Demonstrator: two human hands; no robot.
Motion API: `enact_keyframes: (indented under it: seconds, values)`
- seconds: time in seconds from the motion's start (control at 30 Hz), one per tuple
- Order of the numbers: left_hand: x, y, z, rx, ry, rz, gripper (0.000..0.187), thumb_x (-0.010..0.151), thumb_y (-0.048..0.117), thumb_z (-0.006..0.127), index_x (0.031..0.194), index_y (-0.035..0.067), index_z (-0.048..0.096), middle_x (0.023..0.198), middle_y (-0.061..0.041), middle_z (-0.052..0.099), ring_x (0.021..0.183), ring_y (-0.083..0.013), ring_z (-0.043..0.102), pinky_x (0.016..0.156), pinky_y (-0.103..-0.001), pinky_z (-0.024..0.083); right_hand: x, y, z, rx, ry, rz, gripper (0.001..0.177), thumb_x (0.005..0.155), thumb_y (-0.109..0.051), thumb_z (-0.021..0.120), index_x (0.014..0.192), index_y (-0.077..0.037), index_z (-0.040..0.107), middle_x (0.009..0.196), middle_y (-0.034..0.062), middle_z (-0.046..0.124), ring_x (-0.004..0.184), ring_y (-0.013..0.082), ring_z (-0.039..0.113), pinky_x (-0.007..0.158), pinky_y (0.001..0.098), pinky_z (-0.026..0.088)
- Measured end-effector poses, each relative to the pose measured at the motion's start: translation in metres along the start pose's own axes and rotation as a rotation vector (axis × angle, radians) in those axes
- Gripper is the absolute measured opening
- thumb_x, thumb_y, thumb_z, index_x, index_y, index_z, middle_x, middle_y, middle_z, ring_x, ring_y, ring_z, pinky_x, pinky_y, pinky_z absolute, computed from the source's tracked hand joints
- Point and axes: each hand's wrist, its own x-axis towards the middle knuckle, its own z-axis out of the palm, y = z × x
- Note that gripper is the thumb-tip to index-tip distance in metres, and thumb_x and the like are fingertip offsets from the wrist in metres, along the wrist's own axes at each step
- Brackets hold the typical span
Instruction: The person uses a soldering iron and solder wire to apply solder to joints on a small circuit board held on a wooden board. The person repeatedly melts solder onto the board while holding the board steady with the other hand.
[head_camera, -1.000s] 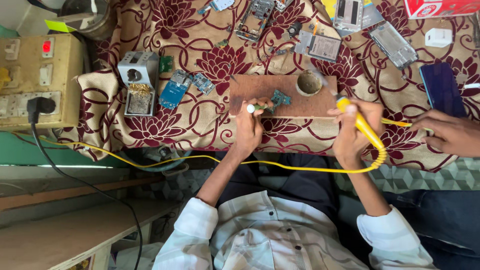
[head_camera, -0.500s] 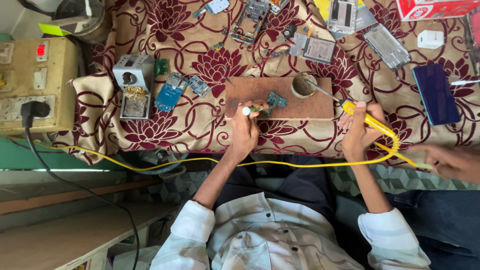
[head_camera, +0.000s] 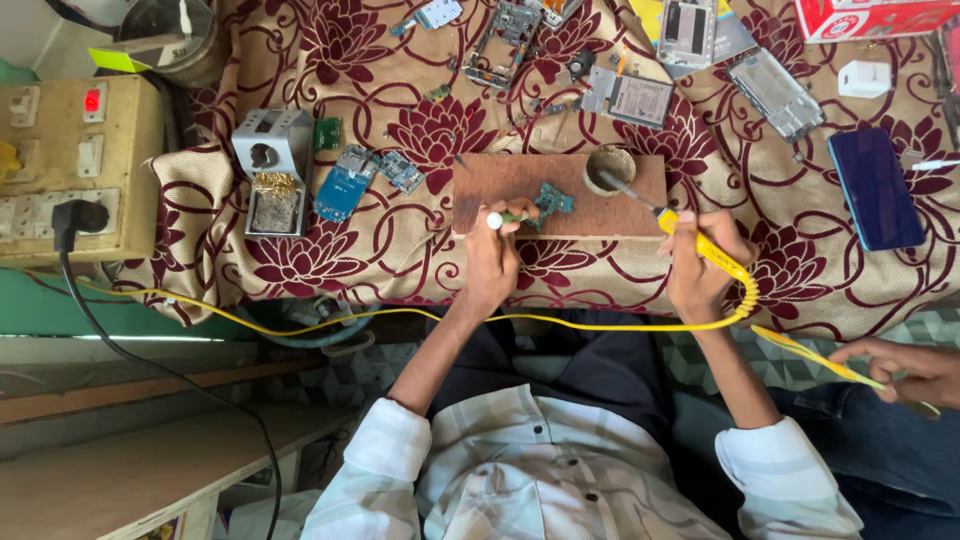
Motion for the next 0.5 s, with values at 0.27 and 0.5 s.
enact_keyframes:
  seconds: [0.27, 0.5]
  values:
    - [-0.003, -0.011, 0.002, 0.033, 0.004, 0.028, 0.031, 0.096, -0.018, 0.037, 0.12, 0.0, 0.042, 0.113, -0.02, 0.072, 0.089, -0.0234, 0.073, 0.067, -0.03, 0.056, -0.024, 0.003, 0.009, 0.241, 0.08, 0.006, 0.022, 0.116, -0.015, 0.054, 0.123, 0.006, 0.053, 0.098, 0.0178, 0.071, 0.078, 0.0203, 0.071, 0.072, 0.028, 0.054]
    - [-0.006, -0.022, 0.002, -0.046, 0.13, 0.028, 0.024, 0.103, -0.015, 0.035, 0.116, 0.003, 0.043, 0.117, -0.017, 0.073, 0.061, -0.0115, 0.061, 0.053, -0.025, 0.05, -0.073, -0.001, 0.006, 0.307, -0.014, -0.041, 0.027, 0.113, -0.015, 0.054, 0.125, 0.008, 0.052, 0.095, 0.0168, 0.071, 0.085, 0.0225, 0.073, 0.082, 0.031, 0.06]
